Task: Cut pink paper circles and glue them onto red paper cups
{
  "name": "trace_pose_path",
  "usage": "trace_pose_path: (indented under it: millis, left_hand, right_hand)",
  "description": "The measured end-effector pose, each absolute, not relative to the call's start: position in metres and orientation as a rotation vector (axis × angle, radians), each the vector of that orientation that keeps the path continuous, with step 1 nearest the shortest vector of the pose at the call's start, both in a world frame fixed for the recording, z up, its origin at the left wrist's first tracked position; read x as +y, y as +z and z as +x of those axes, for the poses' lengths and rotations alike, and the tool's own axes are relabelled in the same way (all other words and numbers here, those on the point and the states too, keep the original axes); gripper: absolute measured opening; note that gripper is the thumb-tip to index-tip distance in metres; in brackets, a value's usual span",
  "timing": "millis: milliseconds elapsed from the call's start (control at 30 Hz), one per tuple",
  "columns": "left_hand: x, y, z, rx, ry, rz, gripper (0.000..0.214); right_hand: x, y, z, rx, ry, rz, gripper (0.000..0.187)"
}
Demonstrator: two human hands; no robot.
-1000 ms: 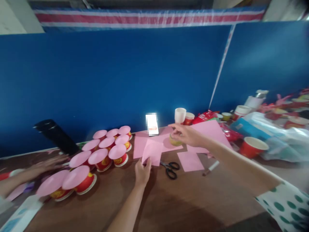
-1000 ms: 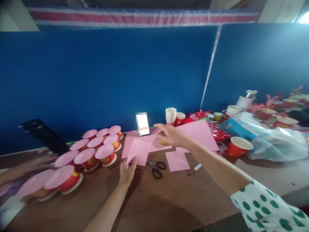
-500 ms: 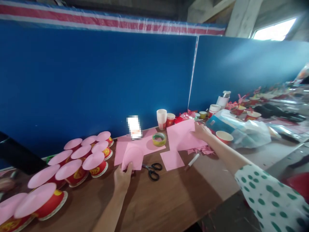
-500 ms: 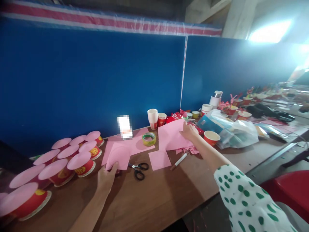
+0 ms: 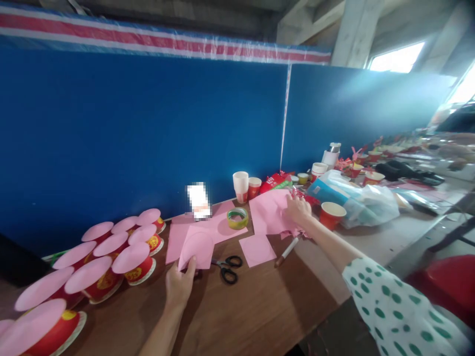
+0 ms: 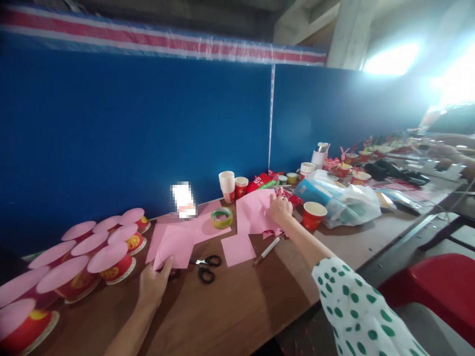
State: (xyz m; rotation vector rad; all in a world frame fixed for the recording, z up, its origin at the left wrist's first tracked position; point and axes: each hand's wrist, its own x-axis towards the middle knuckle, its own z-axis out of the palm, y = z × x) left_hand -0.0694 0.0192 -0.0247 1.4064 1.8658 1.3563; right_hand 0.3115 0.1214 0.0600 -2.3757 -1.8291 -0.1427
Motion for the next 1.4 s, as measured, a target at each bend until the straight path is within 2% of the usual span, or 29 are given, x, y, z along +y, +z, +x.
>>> trace_pose_path:
  millis: [200,567,867,1133,1333,1400]
  left_hand:
    - [0.018,-0.019,-0.070,1.934,1.300,1.379,0.042]
    - [0.018,-0.011,-0.068,2.025,1.235,1.343,0.039]
    - [0.017,-0.001,-0.065,2.128,1.160,1.329,0.037]
    - [0.018,-0.002,-0.067,2.116,1.152,1.323,0.037]
    - [0.020,-0.007,-0.071,2.150,1.168,1.372,0.036]
    - [0.020,-0.007,-0.071,2.147,1.156,1.362,0.036]
  right_hand:
    - [0.123,0.054,0.294,-1.773,-0.130,-2.373,0.043]
    - [0.148,0.059,0.340,-1.620,0.144,-2.440,0.064]
    - [0.165,0.044,0.320,-1.647,0.260,-2.329,0.081]
    - [0.165,0.045,0.314,-1.620,0.310,-2.332,0.073]
    - [0.161,0.045,0.308,-1.577,0.320,-2.326,0.080]
    - [0.165,0.051,0.312,-1.552,0.312,-2.328,0.077]
